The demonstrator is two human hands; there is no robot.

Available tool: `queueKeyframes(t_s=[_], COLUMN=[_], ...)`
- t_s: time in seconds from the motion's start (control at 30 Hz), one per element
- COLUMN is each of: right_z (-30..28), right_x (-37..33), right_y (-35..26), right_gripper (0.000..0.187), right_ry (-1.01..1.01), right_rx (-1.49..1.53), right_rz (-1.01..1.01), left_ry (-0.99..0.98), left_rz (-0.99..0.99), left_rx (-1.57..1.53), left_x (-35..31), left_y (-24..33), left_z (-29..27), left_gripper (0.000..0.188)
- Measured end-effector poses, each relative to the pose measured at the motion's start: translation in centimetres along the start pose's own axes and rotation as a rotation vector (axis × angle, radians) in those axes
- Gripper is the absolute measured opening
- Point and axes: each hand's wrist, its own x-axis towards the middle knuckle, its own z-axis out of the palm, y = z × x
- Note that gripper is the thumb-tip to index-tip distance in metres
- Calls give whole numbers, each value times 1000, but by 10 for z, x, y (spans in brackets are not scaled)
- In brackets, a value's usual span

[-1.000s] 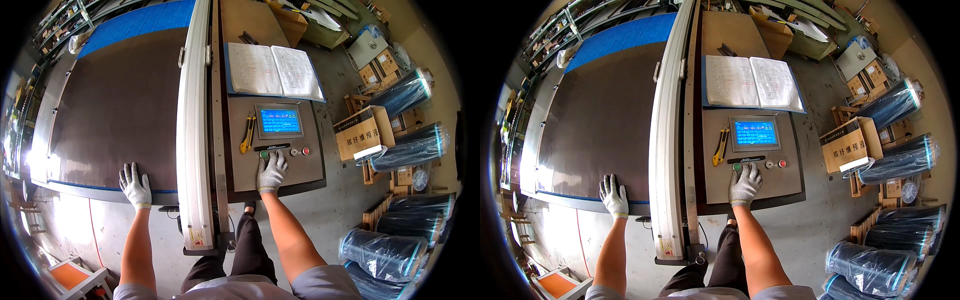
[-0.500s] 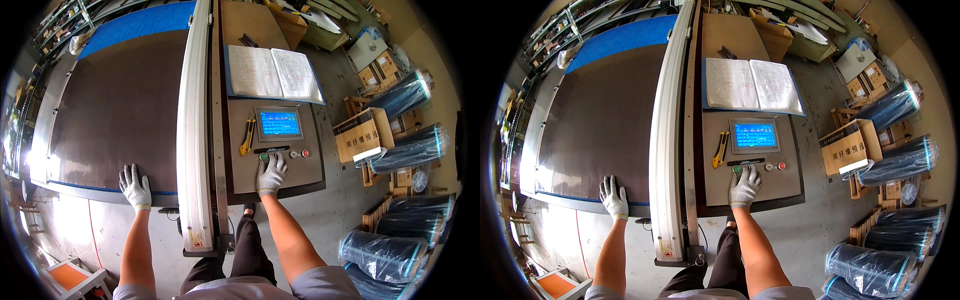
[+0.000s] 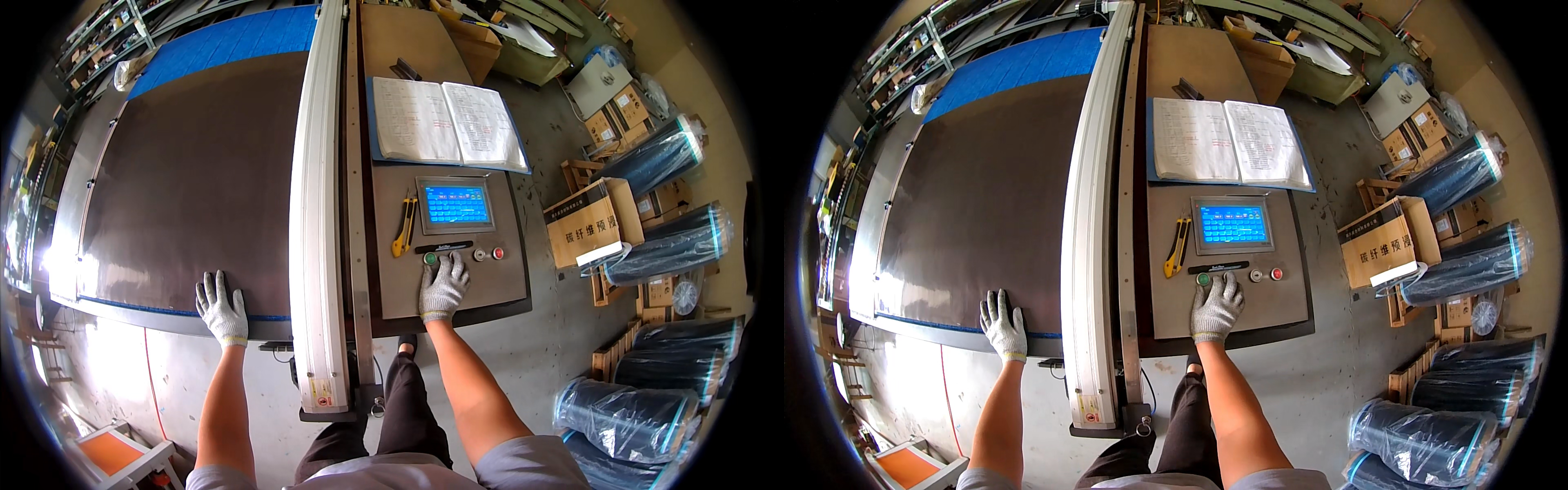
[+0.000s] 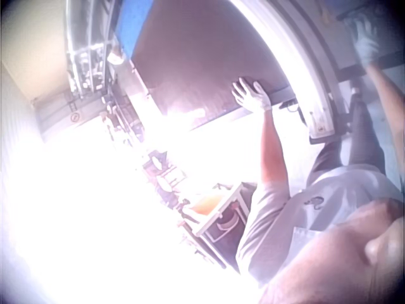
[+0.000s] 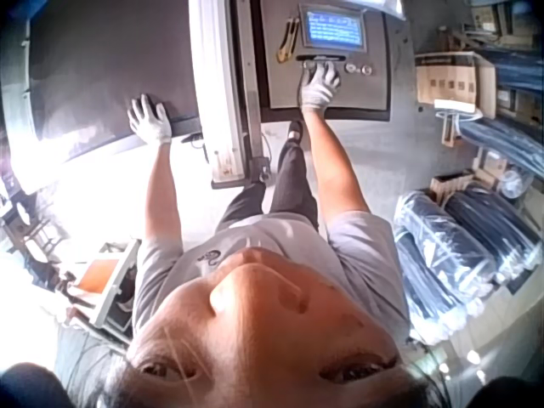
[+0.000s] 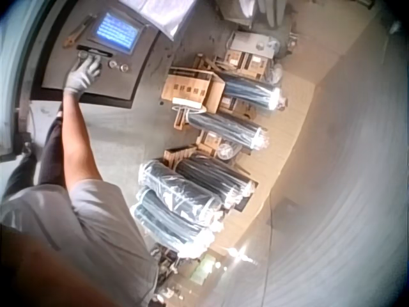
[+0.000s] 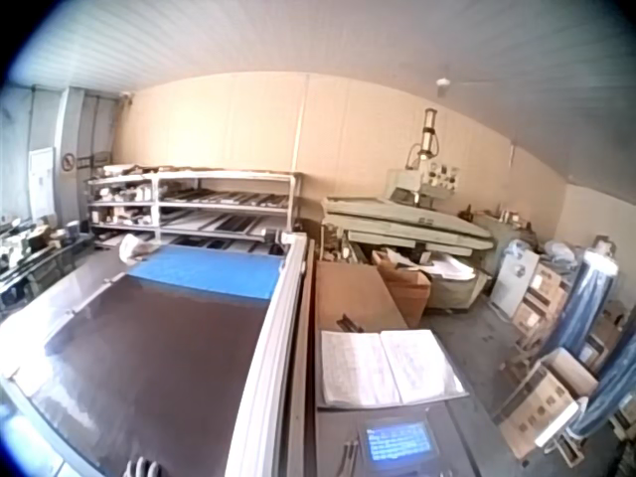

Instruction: The person operates a large industrial machine, using a touchscreen and buttons to control it. They place a large white sheet onto the machine's surface, adjust it, and then remove it. The person also uses a small tool to adjust a component on the side of the machine.

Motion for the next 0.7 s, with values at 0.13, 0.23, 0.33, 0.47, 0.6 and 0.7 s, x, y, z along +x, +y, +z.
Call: queueKeyframes(t_s=[0.13, 0.23, 0.33, 0.47, 0.6, 0.7], right_z=[2, 2, 3, 2, 2, 1], right_x=[-1, -1, -1, -1, -1, -1], right_y=[1, 2, 3, 2, 2, 1], right_gripper=[38, 38, 39, 40, 40, 40], right_ry=[-13, 7, 2, -17, -18, -23], right_rx=[-7, 4, -6, -24, -16, 2], right_rz=[1, -7, -12, -7, -5, -1], left_ry=[2, 5, -6, -18, -6, 0], left_rz=[-1, 0, -6, -16, -7, -6], left_rx=[8, 13, 22, 40, 0, 12], left_x=[0, -1, -1, 0, 0, 0], left_y=[0, 0, 1, 1, 2, 0], left_z=[0, 0, 0, -2, -2, -1], left_gripper=[54, 54, 53, 52, 53, 53])
